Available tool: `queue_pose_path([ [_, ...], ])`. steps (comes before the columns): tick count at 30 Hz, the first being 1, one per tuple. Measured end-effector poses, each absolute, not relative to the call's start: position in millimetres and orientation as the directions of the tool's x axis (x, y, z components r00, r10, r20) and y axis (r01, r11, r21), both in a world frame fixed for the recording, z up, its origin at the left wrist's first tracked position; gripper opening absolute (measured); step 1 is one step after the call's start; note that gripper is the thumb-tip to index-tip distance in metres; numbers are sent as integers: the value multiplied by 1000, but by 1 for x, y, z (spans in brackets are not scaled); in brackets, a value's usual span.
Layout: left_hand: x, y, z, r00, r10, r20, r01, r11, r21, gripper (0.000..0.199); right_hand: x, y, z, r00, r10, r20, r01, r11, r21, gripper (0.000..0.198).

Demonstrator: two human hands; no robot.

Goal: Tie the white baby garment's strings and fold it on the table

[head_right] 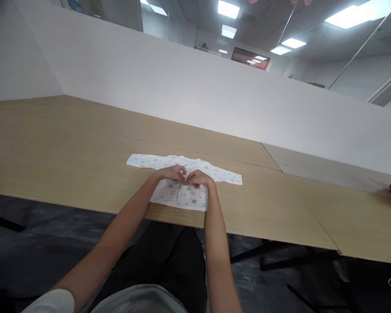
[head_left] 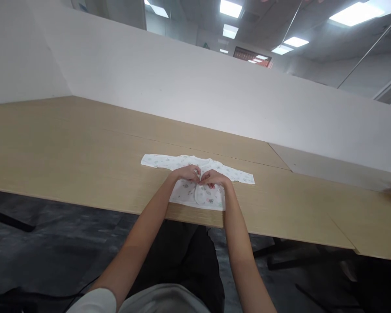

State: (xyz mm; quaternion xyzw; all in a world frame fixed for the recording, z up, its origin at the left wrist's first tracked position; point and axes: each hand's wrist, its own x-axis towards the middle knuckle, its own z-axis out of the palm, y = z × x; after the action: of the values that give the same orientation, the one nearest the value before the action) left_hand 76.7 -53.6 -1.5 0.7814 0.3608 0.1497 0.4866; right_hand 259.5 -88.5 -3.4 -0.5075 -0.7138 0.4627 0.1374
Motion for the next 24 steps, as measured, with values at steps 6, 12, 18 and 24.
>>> queue_pose_path([
  [6,76,-56,3,692,714,-106,418,-277,865,32,258,-91,-1,-370,879,-300,625,-3,-781,18],
  [12,75,-55,2,710,689,-147,419,-246,874,33,259,-89,-4,-335,883,-329,656,-31,-754,18],
  [18,75,-58,7,690,710,-140,410,-224,884,35,265,-87,-6,-340,883,-323,619,-48,-784,14],
  [24,75,-58,3,533,838,115,381,-359,852,27,268,-86,-3,-113,988,-104,464,-40,-885,13],
])
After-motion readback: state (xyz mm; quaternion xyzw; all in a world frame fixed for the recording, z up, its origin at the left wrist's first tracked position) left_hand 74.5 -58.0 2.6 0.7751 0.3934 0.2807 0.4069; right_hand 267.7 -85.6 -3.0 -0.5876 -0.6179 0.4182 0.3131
